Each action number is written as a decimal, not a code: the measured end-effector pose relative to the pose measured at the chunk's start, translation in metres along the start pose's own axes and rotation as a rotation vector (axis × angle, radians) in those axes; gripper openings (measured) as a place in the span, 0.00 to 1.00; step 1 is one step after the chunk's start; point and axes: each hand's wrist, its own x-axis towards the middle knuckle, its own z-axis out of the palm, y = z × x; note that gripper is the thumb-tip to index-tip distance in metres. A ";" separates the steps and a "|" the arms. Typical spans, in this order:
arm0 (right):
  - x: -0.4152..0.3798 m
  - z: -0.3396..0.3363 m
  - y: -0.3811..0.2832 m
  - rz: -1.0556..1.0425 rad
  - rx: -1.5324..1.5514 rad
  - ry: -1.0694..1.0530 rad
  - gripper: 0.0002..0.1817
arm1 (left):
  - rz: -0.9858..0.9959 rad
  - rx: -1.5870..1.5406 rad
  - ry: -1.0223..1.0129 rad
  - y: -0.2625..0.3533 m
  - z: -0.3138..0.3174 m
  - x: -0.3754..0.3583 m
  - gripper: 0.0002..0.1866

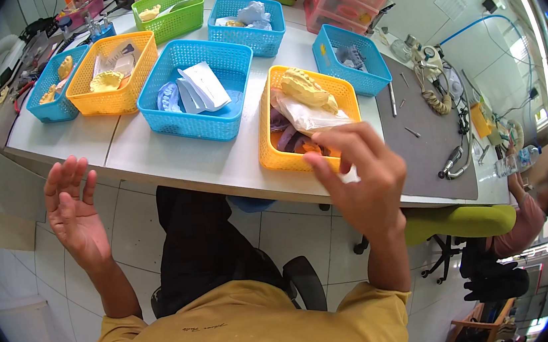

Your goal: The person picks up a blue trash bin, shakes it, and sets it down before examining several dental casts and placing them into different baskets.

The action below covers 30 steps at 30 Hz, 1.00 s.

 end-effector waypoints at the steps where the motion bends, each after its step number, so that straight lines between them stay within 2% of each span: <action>1: -0.005 0.005 -0.002 0.007 -0.003 0.000 0.13 | -0.005 0.039 0.070 0.000 -0.009 0.002 0.21; 3: -0.017 0.015 -0.003 -0.067 -0.157 -0.006 0.13 | -0.001 0.043 0.080 0.001 -0.025 0.007 0.20; 7: -0.024 0.016 -0.002 -0.007 -0.281 -0.015 0.12 | 0.069 0.227 0.204 0.004 -0.056 0.022 0.19; 13: -0.022 0.021 0.000 0.095 -0.221 0.028 0.14 | 0.233 0.552 0.395 0.018 -0.143 0.057 0.19; 14: -0.022 0.023 -0.001 0.069 -0.213 0.054 0.16 | 0.259 0.630 0.429 0.020 -0.166 0.065 0.19; 15: -0.023 0.030 -0.003 0.028 -0.153 0.185 0.17 | 0.263 0.656 0.506 0.024 -0.180 0.071 0.20; 17: -0.049 0.039 -0.005 0.066 -0.107 0.309 0.09 | 0.278 0.742 0.614 0.021 -0.234 0.084 0.23; 18: -0.063 0.049 0.004 -0.131 -0.089 0.402 0.07 | 0.281 0.757 0.672 0.020 -0.255 0.090 0.24; 19: -0.085 0.066 -0.004 0.004 -0.049 0.429 0.17 | 0.222 0.790 0.731 0.023 -0.276 0.094 0.27; 20: -0.109 0.068 -0.011 0.220 0.137 0.192 0.24 | 0.163 0.813 0.787 0.026 -0.294 0.099 0.31; 21: -0.136 0.084 -0.011 0.415 0.323 0.165 0.25 | 0.175 0.821 0.815 0.032 -0.314 0.106 0.31; 22: -0.156 0.104 -0.013 0.623 0.494 0.132 0.26 | 0.060 0.811 0.868 0.035 -0.335 0.115 0.37; 23: -0.160 0.117 -0.024 0.620 0.485 0.126 0.26 | -0.065 0.789 0.908 0.031 -0.353 0.126 0.45; 24: -0.162 0.127 -0.035 0.890 0.640 0.261 0.26 | -0.082 0.777 0.907 0.027 -0.373 0.139 0.45; 25: -0.160 0.131 -0.043 1.162 0.787 0.412 0.28 | -0.227 0.673 0.895 0.027 -0.395 0.156 0.51; 26: -0.153 0.131 -0.045 1.174 0.759 0.424 0.28 | -0.373 0.570 0.872 0.025 -0.410 0.168 0.58; 28: -0.136 0.130 -0.041 1.405 1.130 0.699 0.42 | -0.434 0.489 0.862 0.018 -0.423 0.192 0.60; 29: -0.129 0.126 -0.032 1.403 1.110 0.731 0.42 | -0.473 0.413 0.868 0.014 -0.427 0.205 0.63; 30: -0.122 0.118 -0.018 1.314 1.206 0.705 0.45 | -0.491 0.392 0.840 0.008 -0.430 0.213 0.63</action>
